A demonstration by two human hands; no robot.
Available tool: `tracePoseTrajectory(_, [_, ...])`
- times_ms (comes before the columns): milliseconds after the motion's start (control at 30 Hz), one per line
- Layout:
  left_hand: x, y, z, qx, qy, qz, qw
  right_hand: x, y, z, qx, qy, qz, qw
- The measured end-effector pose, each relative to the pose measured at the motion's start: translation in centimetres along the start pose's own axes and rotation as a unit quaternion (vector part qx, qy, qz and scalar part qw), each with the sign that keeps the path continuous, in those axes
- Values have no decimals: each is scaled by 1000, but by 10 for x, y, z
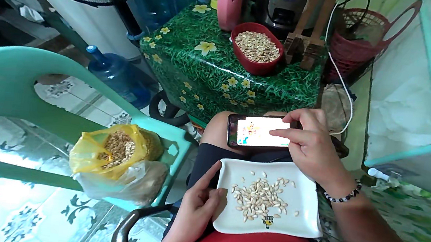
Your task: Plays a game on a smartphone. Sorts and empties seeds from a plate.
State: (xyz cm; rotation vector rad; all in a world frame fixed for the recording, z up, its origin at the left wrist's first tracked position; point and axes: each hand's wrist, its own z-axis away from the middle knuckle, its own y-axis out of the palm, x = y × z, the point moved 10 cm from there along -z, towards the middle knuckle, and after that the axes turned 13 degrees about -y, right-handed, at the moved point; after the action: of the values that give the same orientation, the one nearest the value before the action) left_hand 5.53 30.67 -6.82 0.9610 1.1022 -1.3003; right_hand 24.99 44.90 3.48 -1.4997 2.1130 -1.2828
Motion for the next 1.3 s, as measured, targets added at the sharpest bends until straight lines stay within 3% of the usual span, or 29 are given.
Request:
tracePoseTrajectory(633, [0, 1, 0, 1, 1, 10, 1000, -11, -18, 26, -5, -18, 14, 1000])
tracePoseTrajectory(1300, [-1, 0, -1, 4, 5, 6, 1000, -24, -17, 12, -18, 36, 50, 998])
